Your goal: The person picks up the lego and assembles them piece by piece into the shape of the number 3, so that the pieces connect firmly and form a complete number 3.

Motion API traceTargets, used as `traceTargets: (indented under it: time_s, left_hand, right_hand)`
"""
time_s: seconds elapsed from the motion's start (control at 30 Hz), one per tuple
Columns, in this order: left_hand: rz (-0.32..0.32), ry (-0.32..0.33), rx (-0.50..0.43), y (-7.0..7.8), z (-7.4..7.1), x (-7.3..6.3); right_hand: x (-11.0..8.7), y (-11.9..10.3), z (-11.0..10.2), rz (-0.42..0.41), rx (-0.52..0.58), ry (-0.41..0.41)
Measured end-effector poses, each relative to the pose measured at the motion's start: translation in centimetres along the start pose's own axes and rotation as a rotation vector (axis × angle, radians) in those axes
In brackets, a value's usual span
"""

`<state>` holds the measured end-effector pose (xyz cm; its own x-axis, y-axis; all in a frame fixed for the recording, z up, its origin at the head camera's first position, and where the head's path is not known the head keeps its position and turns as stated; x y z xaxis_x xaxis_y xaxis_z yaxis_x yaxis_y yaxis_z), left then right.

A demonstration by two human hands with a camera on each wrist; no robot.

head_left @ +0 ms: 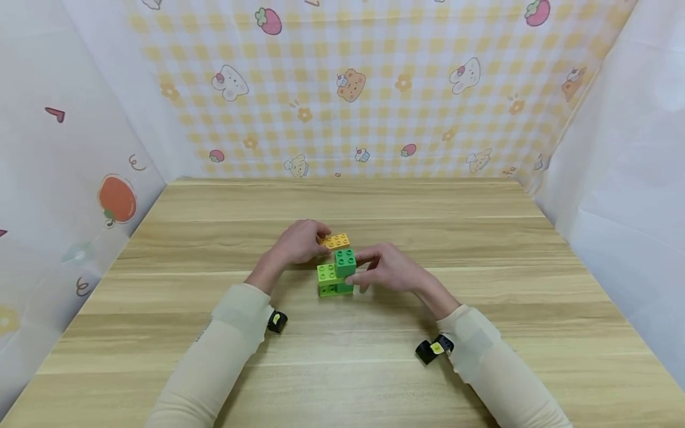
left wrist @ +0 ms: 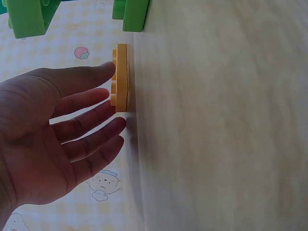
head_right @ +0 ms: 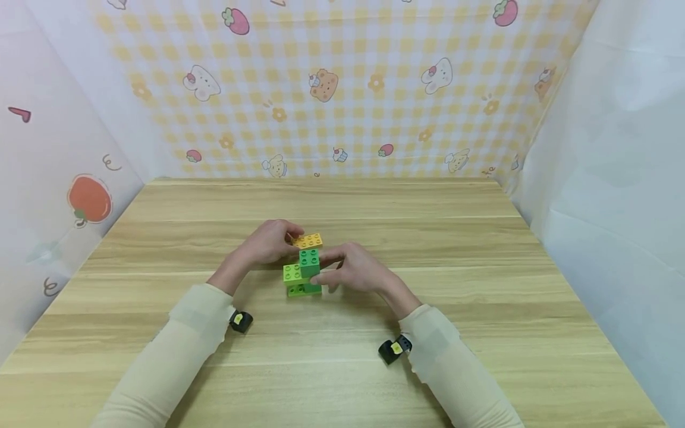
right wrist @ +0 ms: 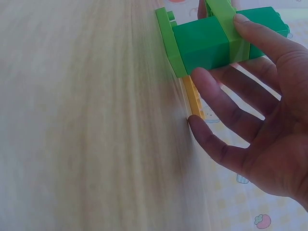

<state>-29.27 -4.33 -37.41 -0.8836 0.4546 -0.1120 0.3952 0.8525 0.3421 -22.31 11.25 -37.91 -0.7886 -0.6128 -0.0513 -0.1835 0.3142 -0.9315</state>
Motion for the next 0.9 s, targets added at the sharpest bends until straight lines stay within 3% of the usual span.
traceTargets:
  time_s: [0.9]
  left_hand:
    - [0.007,-0.023,0.026,0.27,0.35,0.86]
  right_hand:
    - [-0.10,-0.18,0.11,-0.006,0.006,0.004]
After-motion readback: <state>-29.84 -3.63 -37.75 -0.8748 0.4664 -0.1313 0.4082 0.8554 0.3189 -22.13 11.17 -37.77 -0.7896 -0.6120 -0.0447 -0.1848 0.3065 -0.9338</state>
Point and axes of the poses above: each hand's wrist, its own x-axis towards the middle knuckle, its own z-axis out of the palm, y = z × x, the point moved 8 cm from there along x, towards the middle knuckle, and after that the axes turned 9 degrees about x, right-handed, at the moved point
